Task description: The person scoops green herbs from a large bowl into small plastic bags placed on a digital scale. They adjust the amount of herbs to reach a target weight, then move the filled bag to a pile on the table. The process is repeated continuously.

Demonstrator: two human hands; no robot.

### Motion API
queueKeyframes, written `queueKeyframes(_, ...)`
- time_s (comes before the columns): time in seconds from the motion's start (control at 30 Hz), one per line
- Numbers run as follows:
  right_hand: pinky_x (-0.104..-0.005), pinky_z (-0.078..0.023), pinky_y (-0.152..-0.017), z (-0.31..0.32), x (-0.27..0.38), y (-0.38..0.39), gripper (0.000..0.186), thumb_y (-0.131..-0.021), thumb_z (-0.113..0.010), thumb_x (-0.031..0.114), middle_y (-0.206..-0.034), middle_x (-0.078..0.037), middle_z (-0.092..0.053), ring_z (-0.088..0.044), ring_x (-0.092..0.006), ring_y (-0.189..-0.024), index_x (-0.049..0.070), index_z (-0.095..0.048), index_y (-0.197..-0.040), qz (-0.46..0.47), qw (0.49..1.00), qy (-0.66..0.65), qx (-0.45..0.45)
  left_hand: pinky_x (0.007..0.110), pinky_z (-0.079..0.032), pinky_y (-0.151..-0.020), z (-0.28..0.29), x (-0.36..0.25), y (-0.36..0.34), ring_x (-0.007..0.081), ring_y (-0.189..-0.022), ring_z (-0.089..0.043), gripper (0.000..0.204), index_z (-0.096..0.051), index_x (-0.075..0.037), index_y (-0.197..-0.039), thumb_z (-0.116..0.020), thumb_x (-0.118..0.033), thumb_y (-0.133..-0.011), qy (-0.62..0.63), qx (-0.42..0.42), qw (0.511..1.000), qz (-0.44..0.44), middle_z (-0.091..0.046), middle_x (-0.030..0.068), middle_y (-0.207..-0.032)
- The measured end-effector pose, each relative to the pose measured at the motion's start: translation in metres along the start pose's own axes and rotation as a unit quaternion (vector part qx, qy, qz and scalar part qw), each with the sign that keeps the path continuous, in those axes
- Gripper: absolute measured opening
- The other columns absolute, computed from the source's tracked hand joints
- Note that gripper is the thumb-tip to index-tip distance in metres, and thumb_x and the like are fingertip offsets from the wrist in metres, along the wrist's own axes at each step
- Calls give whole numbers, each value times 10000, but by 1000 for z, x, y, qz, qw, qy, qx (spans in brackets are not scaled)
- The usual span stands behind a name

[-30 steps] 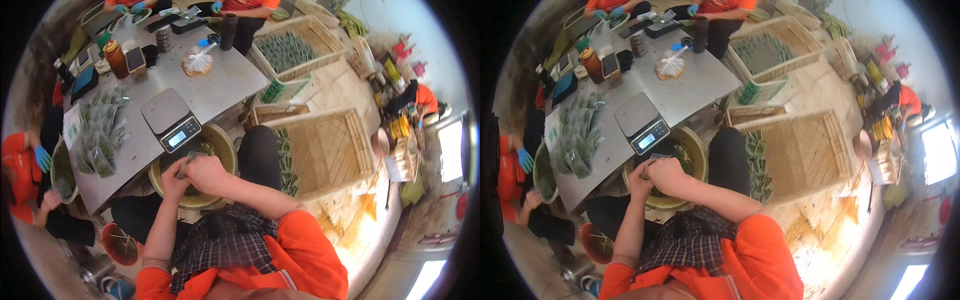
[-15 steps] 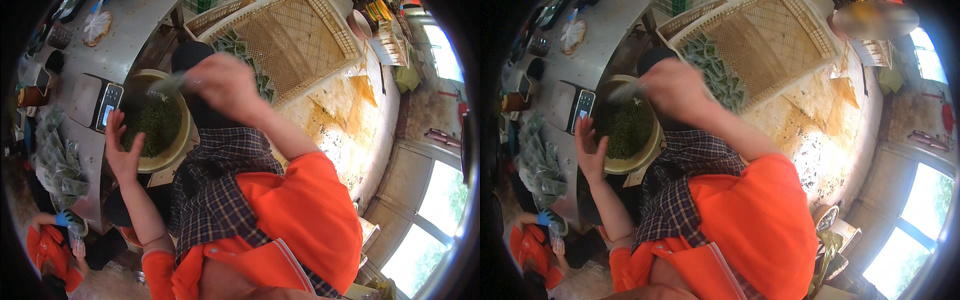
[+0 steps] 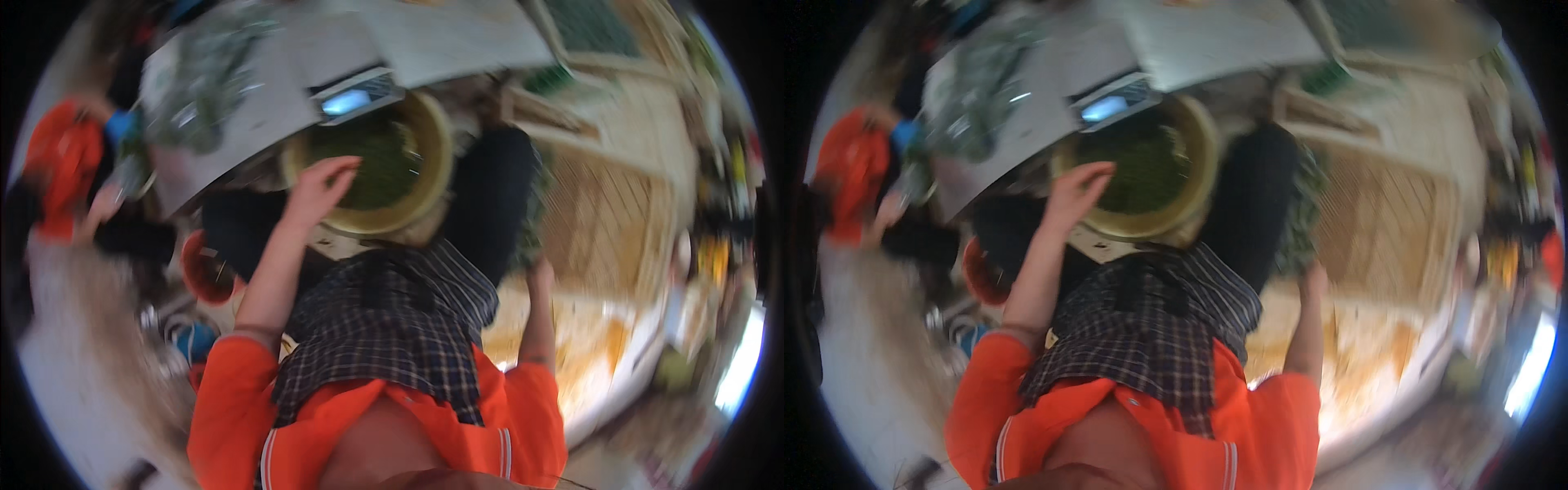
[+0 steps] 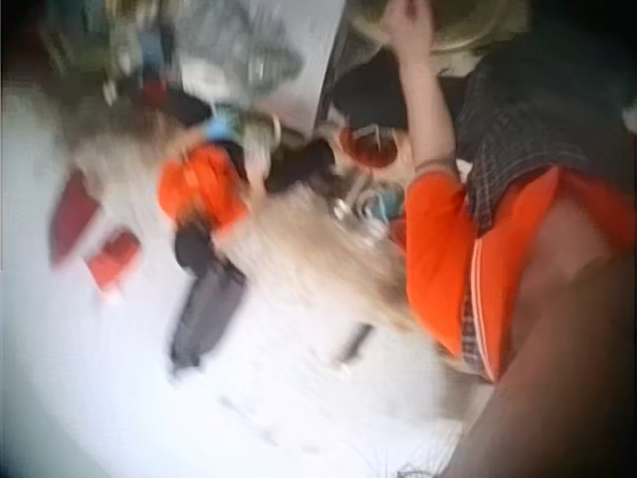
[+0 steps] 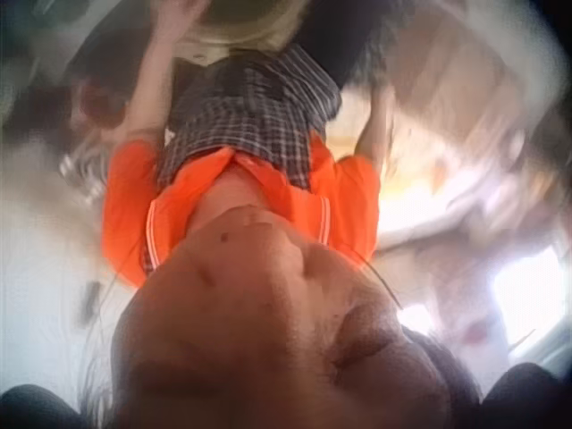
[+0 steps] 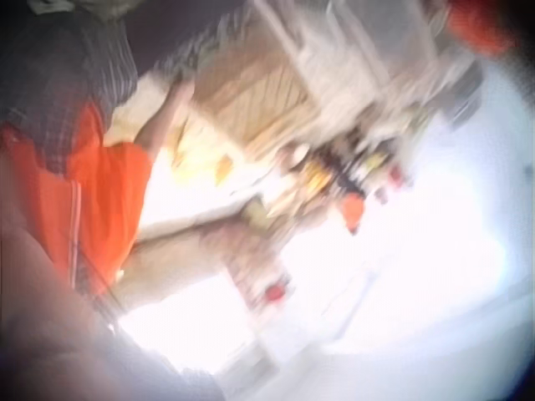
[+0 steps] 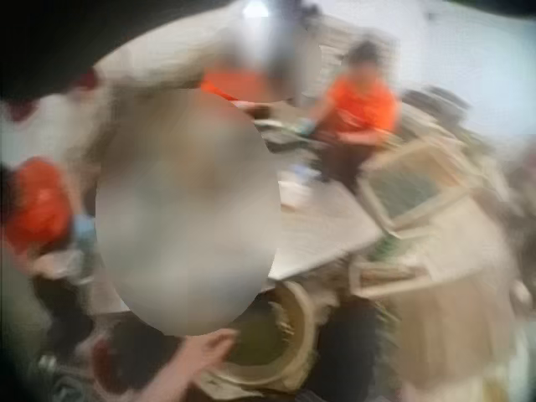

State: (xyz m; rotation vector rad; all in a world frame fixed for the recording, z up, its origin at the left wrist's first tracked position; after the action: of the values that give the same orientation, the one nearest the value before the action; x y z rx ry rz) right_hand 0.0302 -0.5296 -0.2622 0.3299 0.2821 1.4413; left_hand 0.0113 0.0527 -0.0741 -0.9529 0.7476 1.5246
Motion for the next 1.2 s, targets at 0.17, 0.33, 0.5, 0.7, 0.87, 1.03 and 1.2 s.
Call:
queueKeyframes(0.17, -432, -502, -734, -7, -35, -23, 310, -784, -658, 290, -850, -241, -658, -648, -387, -844, -7, -645, -871, 21, 996, 38, 80, 300, -505, -755, 118, 40, -1, 163, -794, -626, 256, -625, -76, -1093, -654, -158, -852, -75, -388, 914, 97, -673, 90, -960)
queueKeyframes(0.33, -371, -500, -723, 128, 52, -71, 302, -835, -659, 283, -844, -166, -670, -651, -260, -785, 0, -657, -941, 61, 960, -193, -195, 377, -494, -786, 262, 151, 0, 276, -830, -639, 210, -656, -36, -1001, -643, -170, -839, -240, -590, 761, 122, -678, 126, -935)
queueKeyframes(0.5, -307, -500, -789, 269, 245, -20, 186, -880, -603, 64, -947, -97, -692, -646, -162, -893, -13, -665, -1037, 256, 837, -393, -281, 368, -494, -781, 253, 138, -23, 303, -842, -645, 157, -675, -8, -933, -593, -117, -855, -164, -548, 816, 88, -680, 156, -900)
queueKeyframes(0.7, -383, -521, -762, 224, 435, 20, 182, -831, -625, 140, -937, -164, -680, -662, -314, -860, 45, -677, -978, 450, 853, -259, 56, 381, -456, -843, 161, 3, -94, 288, -914, -589, 137, -650, -55, -930, -531, -35, -865, -148, -378, 905, -125, -651, 112, -921)
queueKeyframes(0.87, -411, -531, -788, 54, 480, -11, 182, -819, -580, 132, -957, -163, -679, -659, -337, -872, 71, -699, -942, 445, 883, 44, 144, 404, -407, -950, 68, -15, -152, 293, -1094, -526, 162, -633, -108, -960, -546, -25, -852, -199, -197, 927, -248, -620, 89, -1061)
queueKeyframes(1.03, -441, -501, -842, -60, 463, 18, 297, -843, -547, 193, -994, -205, -660, -632, -358, -945, 63, -639, -1093, 445, 874, 9, 196, 386, -396, -1004, 70, -26, -124, 296, -1175, -500, 317, -623, -132, -1140, -505, -15, -870, -105, -235, 954, -154, -611, 90, -1143)
queueKeyframes(1.2, -455, -489, -856, -53, 480, 57, 360, -860, -547, 242, -1046, -232, -639, -608, -370, -1000, 79, -589, -1178, 452, 861, -63, 223, 281, -455, -892, 76, 22, -65, 163, -1007, -608, 244, -620, -42, -1136, -470, -66, -946, 42, -195, 980, -15, -664, 59, -1048)
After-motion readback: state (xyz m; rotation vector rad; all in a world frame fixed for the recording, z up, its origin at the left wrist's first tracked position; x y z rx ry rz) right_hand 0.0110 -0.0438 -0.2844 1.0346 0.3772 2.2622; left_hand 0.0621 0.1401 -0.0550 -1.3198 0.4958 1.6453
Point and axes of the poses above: each hand's wrist, its own y-axis away from the middle knuckle, its own z-axis out of the back of the hand, x = y × z, the point moved 5 cm from there along -y, towards the middle knuckle
